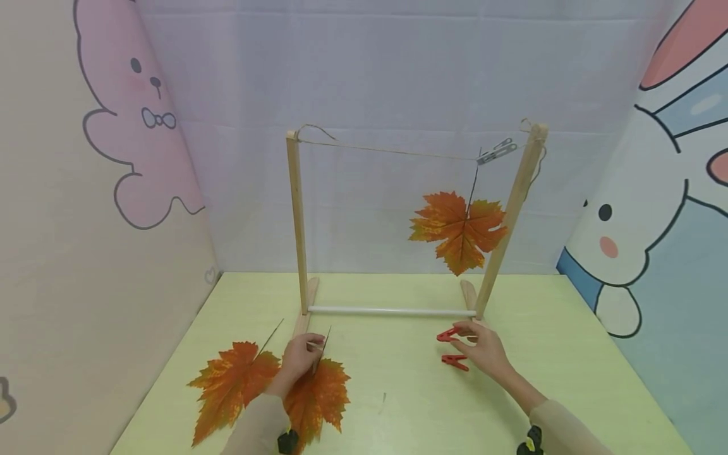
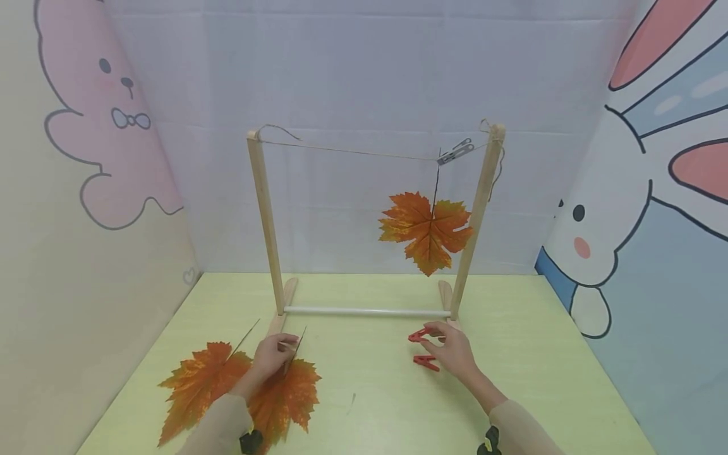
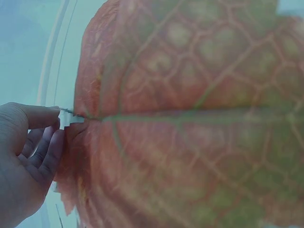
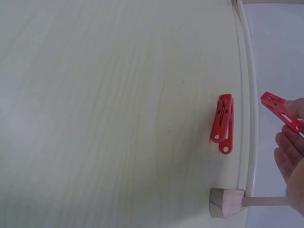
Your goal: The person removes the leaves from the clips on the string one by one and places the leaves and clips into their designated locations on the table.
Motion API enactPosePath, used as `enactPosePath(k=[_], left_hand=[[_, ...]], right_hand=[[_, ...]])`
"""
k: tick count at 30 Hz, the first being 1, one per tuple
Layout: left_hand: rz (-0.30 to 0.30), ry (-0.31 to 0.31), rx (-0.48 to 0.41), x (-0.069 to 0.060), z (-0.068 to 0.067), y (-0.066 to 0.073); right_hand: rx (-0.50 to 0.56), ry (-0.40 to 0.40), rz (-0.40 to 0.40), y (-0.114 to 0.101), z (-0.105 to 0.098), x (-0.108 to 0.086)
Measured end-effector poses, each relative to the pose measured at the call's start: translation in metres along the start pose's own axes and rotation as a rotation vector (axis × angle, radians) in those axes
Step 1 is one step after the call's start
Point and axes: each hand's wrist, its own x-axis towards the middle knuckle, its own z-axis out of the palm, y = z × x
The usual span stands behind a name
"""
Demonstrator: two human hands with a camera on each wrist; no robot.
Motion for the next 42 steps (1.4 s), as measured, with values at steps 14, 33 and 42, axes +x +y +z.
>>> enactPosePath(k=[14, 33, 42], left_hand=[[0.032, 0.019, 0.020, -0.006, -0.021, 0.010], [0.060, 0.009, -0.013, -0.008, -0.035, 0.016], [0.050, -0.011, -0.003, -0.013, -0.036, 0.015]], right_hand=[[-0.029, -0.010, 0.043, 0.010, -0.003, -0.002], [-0.144, -0.061, 0.171, 0.029, 0.004, -0.002], [-0.210, -0.083, 0.192, 0.033, 0.004, -0.003]])
